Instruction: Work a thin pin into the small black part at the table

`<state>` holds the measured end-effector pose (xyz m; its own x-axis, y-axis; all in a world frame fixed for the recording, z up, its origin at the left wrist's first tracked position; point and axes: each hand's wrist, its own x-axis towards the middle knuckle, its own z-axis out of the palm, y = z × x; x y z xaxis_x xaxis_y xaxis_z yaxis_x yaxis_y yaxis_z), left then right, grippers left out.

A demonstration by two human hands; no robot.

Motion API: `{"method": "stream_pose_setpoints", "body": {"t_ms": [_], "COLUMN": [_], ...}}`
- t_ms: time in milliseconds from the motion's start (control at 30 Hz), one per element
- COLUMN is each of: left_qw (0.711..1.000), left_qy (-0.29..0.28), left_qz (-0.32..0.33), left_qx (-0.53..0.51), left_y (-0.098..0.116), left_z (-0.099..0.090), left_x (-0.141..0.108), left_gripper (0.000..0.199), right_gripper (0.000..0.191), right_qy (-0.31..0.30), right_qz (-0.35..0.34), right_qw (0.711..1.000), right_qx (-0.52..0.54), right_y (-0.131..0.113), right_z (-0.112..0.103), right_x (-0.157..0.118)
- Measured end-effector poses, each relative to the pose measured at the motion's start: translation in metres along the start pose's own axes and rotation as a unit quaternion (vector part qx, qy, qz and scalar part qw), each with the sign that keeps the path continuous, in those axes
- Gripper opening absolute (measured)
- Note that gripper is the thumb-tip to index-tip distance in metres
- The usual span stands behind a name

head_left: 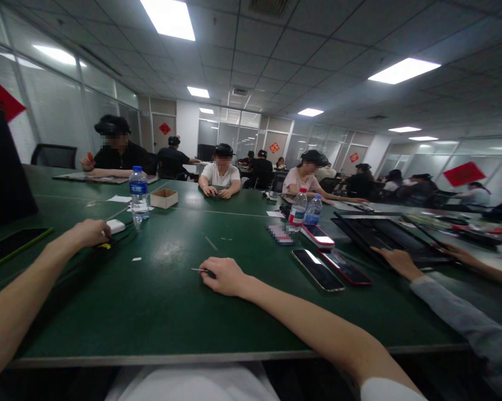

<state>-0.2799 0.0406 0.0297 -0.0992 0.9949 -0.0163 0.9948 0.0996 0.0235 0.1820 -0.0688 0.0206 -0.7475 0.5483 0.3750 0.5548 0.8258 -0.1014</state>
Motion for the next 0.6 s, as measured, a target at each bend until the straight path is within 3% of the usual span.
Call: {"method": "stream_pose_setpoints", "body": {"t_ms": [67, 600], "left_qw": [1.000, 1.000], "left_qy": [-0.020, -0.020], "left_qz": [-0.009, 0.003], "left_qx": [0.019, 0.024], "left_y": [0.0036, 0.0035], "left_z": [-0.0030, -0.0022], "left_x": [-0.0034, -0.0041], "left_gripper": [0.031, 0.034], "right_gripper": [0.020, 0.019], "right_qy": [0.001, -0.009], "right_qz": [-0.002, 0.001], "right_qw": [1.000, 1.000], "right_qx": [0.001, 0.006], "right_y": [0.0003, -0.0024], "right_z": [0.0009, -0.0048], "right_x": [0.0000, -0.0005]}}
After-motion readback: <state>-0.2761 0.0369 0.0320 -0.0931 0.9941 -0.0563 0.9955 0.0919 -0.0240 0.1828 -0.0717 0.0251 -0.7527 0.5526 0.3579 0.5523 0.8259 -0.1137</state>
